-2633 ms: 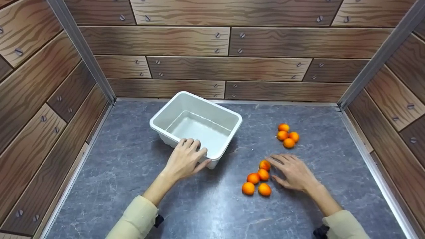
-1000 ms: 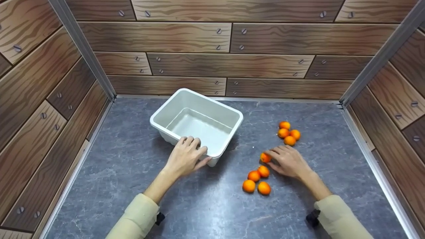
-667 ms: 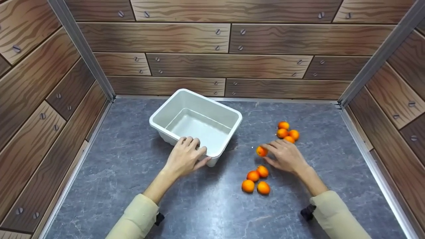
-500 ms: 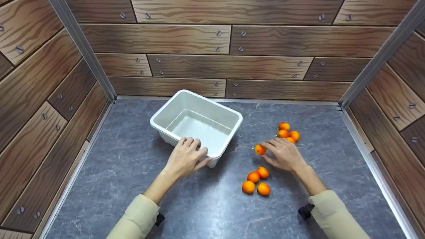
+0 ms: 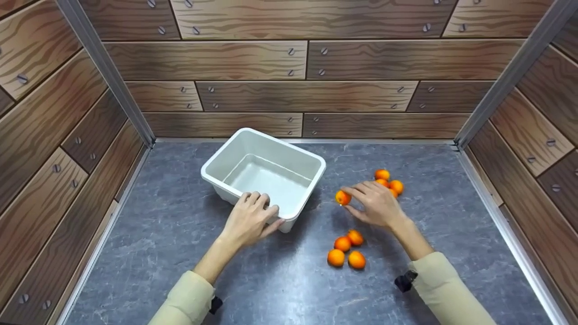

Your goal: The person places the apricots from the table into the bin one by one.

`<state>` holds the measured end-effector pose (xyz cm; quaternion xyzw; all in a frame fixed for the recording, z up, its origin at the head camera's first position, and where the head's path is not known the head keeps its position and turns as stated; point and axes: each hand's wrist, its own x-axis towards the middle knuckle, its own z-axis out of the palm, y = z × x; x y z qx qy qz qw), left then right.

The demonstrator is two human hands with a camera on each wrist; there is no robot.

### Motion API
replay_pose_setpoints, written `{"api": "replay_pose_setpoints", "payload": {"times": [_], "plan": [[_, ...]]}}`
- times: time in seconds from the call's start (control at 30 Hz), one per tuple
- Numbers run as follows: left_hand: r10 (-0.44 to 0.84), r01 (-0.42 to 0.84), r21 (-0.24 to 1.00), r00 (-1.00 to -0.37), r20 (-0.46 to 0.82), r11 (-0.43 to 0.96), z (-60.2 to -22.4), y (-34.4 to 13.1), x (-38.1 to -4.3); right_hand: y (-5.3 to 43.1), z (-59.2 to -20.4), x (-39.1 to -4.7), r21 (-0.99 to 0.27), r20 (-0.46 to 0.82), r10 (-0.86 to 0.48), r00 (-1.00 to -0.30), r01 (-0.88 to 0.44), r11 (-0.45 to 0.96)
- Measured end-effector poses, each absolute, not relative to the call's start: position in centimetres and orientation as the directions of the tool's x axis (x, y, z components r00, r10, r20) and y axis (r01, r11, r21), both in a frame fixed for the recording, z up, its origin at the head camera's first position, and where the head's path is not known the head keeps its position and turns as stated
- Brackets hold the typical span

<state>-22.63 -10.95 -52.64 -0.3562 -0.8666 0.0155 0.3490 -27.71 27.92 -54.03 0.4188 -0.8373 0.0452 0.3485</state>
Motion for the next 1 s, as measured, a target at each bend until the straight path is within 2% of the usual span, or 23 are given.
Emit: {"api": "replay_pose_setpoints", "payload": {"times": [0.37,1.0], "plan": [[0.621,0.613,-0.271,-0.475,0.623,0.742,-52.8,-11.0,-22.8,26.0,-51.9,-28.4,0.214,0.666,-0.649,-0.368,-0.739,0.638],[0.614,0.613,-0.259,-0.485,0.623,0.747,-52.9,-10.9,-22.7,21.1,-48.4,-29.6,0.216,0.68,-0.66,-0.321,-0.772,0.598]]}}
